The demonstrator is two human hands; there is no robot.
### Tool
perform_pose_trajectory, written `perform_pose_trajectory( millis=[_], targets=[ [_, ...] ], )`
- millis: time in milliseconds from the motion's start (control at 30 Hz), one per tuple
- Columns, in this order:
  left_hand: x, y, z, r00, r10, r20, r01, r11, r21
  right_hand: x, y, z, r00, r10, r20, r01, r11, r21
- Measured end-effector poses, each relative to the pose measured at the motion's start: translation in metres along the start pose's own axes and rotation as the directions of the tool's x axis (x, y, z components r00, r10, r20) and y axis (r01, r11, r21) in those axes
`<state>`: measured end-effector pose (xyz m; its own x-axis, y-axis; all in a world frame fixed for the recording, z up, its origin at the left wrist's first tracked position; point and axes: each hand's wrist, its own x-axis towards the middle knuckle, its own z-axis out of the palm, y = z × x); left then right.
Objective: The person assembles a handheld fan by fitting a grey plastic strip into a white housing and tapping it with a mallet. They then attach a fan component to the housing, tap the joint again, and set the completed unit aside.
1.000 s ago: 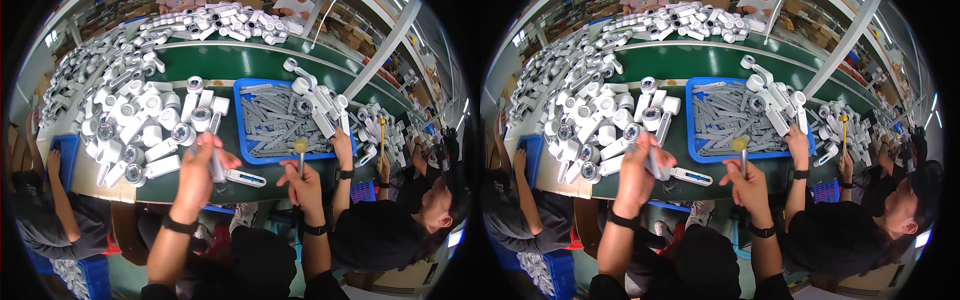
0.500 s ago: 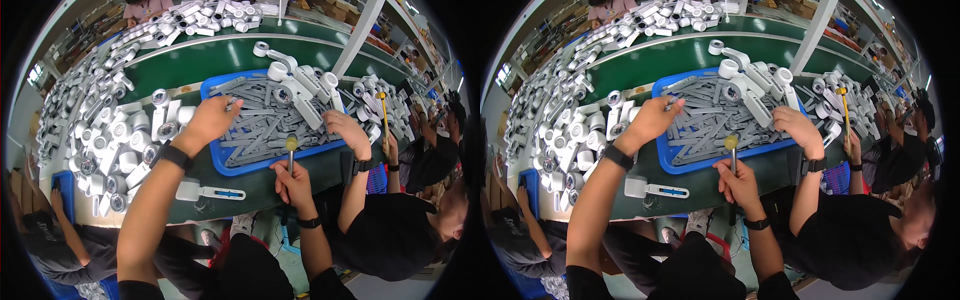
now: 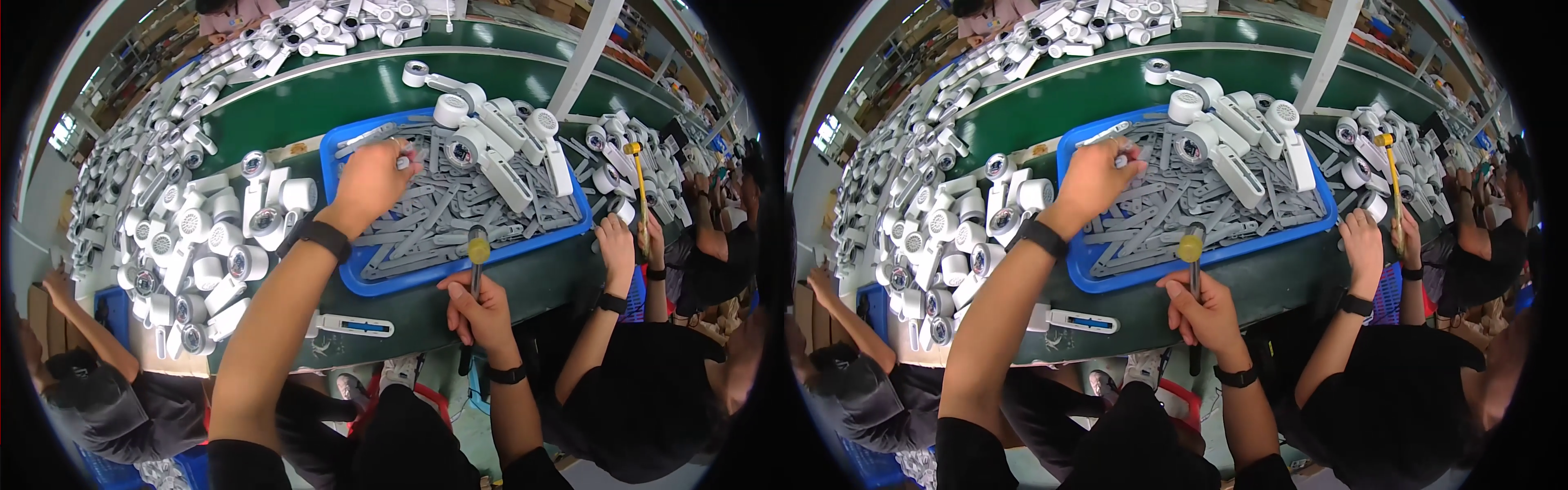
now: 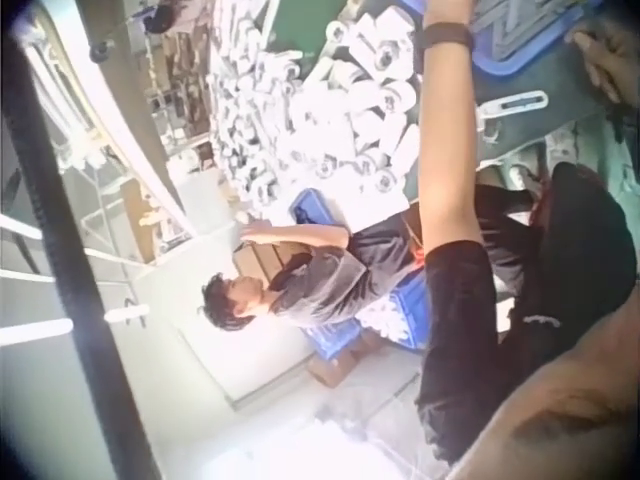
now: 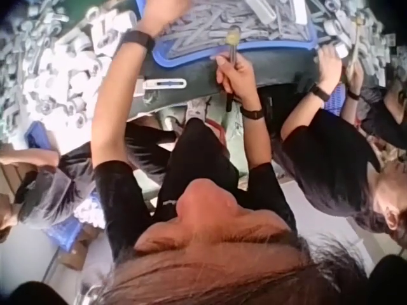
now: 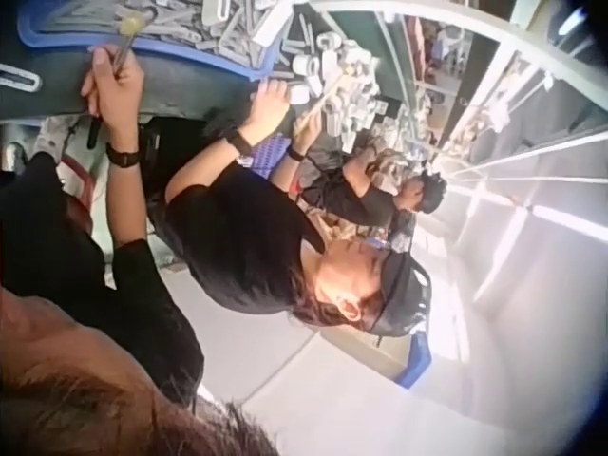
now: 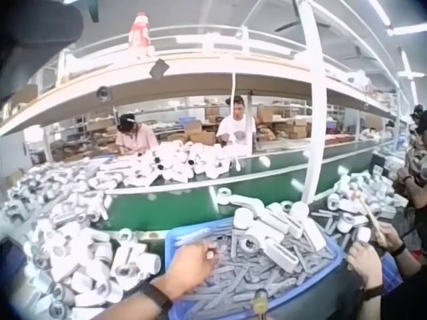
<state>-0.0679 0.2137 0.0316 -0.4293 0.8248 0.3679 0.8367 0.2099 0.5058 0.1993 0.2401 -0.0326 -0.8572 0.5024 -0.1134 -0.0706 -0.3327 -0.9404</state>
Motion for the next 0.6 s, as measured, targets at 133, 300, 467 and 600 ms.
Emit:
perform_pose_trajectory(
  millis=[133,300,467,600],
  targets=[
    [-0.063,0.054,-0.063,0.936,-0.352,-0.008,0.288,0.779,-0.557,-0.004,0.005,-0.009,0.996,-0.093,-0.007,0.094,0.996,0.007],
    [-0.195,0.082,-0.057,0.838,-0.545,0.000,0.278,0.428,-0.860,-0.036,-0.017,0.054,0.988,-0.147,0.055,0.151,0.986,-0.076],
    [-0.243,0.077,-0.037,0.783,-0.620,0.049,0.221,0.204,-0.954,-0.046,-0.007,0.087,0.997,-0.072,-0.016,0.066,0.966,-0.249],
    [-0.260,0.049,-0.055,0.813,-0.559,-0.162,0.213,0.546,-0.810,-0.045,-0.010,0.083,0.989,-0.089,-0.120,0.033,0.916,-0.401]
  ],
)
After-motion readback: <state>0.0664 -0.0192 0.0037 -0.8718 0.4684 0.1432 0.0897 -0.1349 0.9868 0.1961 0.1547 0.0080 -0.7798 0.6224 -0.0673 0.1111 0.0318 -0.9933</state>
